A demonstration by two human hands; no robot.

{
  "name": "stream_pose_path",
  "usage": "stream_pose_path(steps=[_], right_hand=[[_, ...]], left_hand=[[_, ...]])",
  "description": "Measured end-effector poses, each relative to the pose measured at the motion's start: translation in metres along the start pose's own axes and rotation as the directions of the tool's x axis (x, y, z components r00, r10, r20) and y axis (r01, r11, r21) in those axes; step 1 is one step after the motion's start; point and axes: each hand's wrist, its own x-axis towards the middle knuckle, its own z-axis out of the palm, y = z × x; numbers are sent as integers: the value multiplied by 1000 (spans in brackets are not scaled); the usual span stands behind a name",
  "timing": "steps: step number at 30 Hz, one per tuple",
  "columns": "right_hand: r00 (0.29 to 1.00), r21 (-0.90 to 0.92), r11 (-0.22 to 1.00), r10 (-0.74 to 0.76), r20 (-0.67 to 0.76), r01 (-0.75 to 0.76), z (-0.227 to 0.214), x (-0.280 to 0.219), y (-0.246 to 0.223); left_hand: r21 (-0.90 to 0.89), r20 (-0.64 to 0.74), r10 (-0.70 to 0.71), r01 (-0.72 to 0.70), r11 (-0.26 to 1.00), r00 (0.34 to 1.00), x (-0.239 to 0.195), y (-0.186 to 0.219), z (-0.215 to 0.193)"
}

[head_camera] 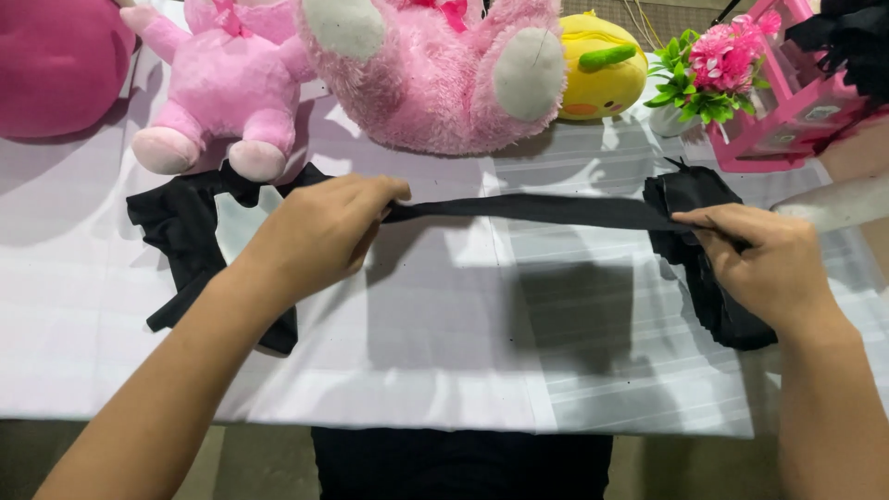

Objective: The person lays a piece of black fabric flat on a white table and places a white paper pattern on top. They use a small green chalk-like tool to trace the pattern's outline onto the fabric. Finally, they use scissors to cut the fabric along the traced lines.

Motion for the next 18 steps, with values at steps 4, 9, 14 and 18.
stream_pose_path(steps=[4, 9, 14, 18], right_hand=[[1000, 16, 1000, -17, 11, 17, 16, -32, -2], [985, -53, 998, 47, 165, -38, 54, -84, 24], [985, -142, 988, 80, 150, -59, 51, -97, 24], [940, -336, 928, 247, 234, -160, 43, -95, 14]], left_hand=[[160, 13, 108, -108, 981, 994, -34, 16, 25], [196, 183, 166, -202, 960, 969, -74, 41, 57], [51, 207, 130, -144, 988, 970, -80, 54, 53], [-201, 272, 52, 4, 980, 961, -70, 63, 37]])
